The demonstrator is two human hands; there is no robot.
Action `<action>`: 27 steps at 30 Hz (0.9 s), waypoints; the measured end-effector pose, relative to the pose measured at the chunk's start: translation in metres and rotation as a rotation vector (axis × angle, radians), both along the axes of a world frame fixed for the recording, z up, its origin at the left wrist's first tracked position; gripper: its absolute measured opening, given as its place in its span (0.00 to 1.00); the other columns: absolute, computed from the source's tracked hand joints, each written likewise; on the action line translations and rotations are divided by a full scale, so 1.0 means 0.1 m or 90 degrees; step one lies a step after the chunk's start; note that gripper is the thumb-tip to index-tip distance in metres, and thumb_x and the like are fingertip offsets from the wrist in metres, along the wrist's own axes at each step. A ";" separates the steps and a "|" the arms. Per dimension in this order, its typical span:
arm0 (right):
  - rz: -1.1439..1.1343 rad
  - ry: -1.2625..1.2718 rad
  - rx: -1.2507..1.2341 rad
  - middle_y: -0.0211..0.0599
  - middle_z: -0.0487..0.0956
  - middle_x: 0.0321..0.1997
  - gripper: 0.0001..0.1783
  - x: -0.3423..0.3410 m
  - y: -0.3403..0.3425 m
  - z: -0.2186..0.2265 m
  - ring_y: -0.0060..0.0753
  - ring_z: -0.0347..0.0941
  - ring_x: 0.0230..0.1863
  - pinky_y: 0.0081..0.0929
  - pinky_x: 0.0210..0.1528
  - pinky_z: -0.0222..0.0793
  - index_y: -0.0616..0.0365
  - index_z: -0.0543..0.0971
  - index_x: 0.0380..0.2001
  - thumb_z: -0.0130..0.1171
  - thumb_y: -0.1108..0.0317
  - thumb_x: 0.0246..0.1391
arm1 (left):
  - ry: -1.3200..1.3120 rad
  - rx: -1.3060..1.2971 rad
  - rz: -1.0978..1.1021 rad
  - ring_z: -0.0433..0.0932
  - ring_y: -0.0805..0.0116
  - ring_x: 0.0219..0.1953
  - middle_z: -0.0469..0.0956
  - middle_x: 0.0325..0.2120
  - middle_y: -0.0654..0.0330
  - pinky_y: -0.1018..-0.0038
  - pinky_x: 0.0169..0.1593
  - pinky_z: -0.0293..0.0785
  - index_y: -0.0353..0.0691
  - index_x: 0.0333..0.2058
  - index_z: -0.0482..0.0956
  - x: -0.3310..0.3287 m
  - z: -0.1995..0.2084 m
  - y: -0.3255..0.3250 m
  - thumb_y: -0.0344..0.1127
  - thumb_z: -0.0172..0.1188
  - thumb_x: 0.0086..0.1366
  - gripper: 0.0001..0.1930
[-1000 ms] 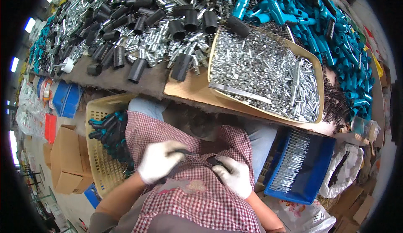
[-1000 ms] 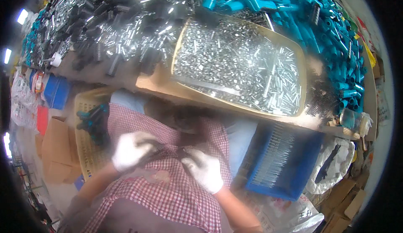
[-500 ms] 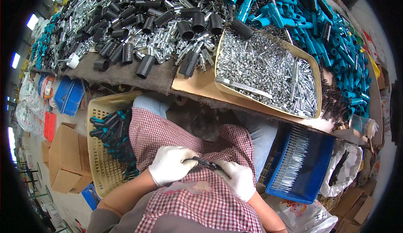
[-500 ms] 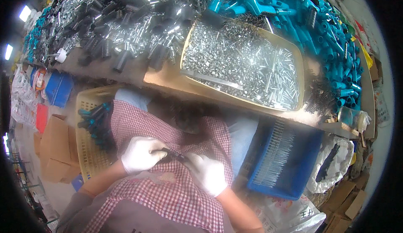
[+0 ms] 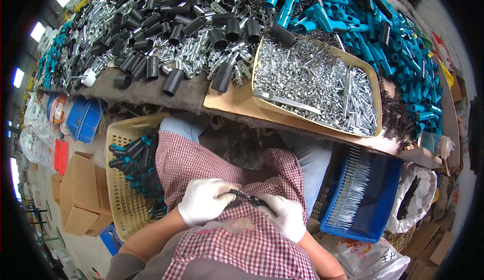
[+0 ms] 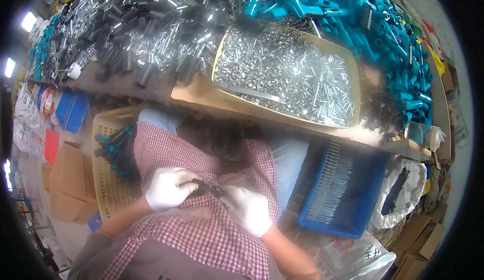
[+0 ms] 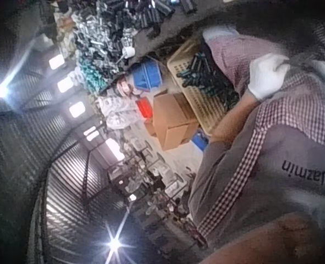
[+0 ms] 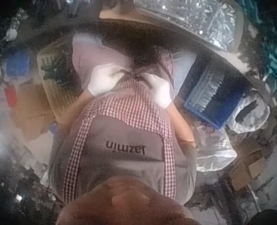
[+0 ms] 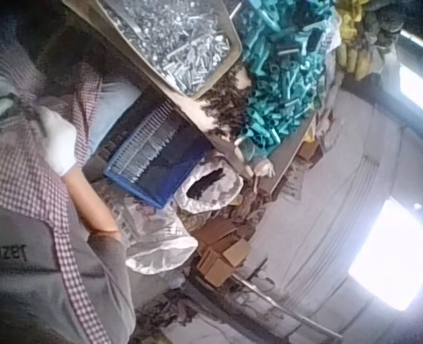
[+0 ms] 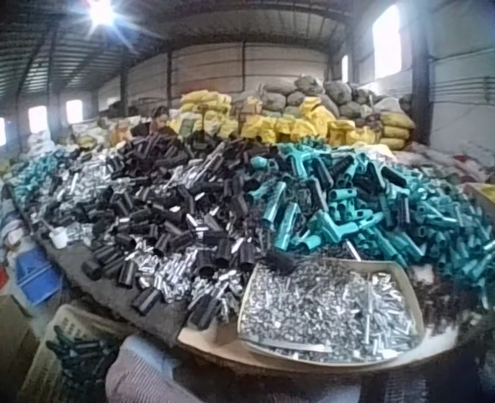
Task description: The person handles and connects strap components, then assembles tool handles by inserting metal rods, springs, and fasteners into plastic casings by hand.
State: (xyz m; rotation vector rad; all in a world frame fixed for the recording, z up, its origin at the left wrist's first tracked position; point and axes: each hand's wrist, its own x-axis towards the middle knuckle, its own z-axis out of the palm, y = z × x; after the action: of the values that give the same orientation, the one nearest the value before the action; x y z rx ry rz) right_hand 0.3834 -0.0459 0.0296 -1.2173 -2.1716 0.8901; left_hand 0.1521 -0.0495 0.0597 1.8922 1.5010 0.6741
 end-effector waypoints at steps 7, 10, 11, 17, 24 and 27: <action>-0.009 -0.043 0.012 0.36 0.80 0.27 0.15 -0.02 -0.02 0.07 0.38 0.78 0.26 0.32 0.28 0.72 0.52 0.81 0.42 0.66 0.64 0.49 | 0.020 -0.003 0.003 0.81 0.58 0.28 0.82 0.27 0.56 0.66 0.33 0.77 0.41 0.33 0.84 -0.04 -0.01 -0.01 0.36 0.63 0.56 0.08; 0.000 -0.047 0.016 0.36 0.80 0.27 0.15 0.00 -0.04 0.01 0.38 0.78 0.26 0.32 0.27 0.72 0.51 0.81 0.43 0.65 0.62 0.50 | 0.023 -0.037 0.001 0.81 0.58 0.28 0.82 0.26 0.56 0.65 0.33 0.77 0.41 0.33 0.84 -0.03 -0.01 -0.04 0.37 0.62 0.57 0.08; 0.002 -0.047 0.015 0.36 0.80 0.27 0.15 0.00 -0.04 0.02 0.38 0.78 0.26 0.32 0.27 0.72 0.51 0.81 0.43 0.65 0.62 0.50 | 0.042 -0.054 -0.024 0.81 0.58 0.28 0.81 0.26 0.57 0.65 0.33 0.77 0.41 0.33 0.84 -0.03 0.00 -0.04 0.38 0.62 0.57 0.09; 0.021 -0.118 0.023 0.35 0.80 0.26 0.16 0.01 -0.04 0.06 0.37 0.78 0.25 0.32 0.27 0.72 0.50 0.81 0.44 0.64 0.59 0.52 | 0.047 -0.012 -0.022 0.81 0.58 0.27 0.81 0.25 0.57 0.65 0.33 0.76 0.43 0.33 0.84 -0.05 0.05 -0.04 0.38 0.63 0.56 0.08; 0.029 -0.120 0.038 0.36 0.80 0.26 0.17 0.01 -0.03 0.08 0.37 0.78 0.24 0.32 0.26 0.72 0.50 0.81 0.44 0.64 0.59 0.51 | 0.047 -0.021 -0.027 0.81 0.58 0.27 0.81 0.26 0.57 0.66 0.32 0.76 0.43 0.33 0.84 -0.03 0.02 -0.03 0.38 0.63 0.56 0.08; 0.030 -0.121 0.040 0.35 0.80 0.25 0.17 0.01 -0.03 0.08 0.37 0.77 0.24 0.31 0.26 0.72 0.50 0.81 0.44 0.65 0.59 0.51 | 0.027 -0.024 -0.022 0.81 0.58 0.28 0.82 0.26 0.56 0.66 0.32 0.76 0.42 0.34 0.84 -0.04 0.06 -0.02 0.38 0.63 0.57 0.09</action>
State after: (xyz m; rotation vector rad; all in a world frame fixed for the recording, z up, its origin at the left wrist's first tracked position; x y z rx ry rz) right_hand 0.3843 -0.0493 0.0377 -1.2694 -2.3682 0.7457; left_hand 0.1485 -0.0514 0.0657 1.9108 1.4927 0.5898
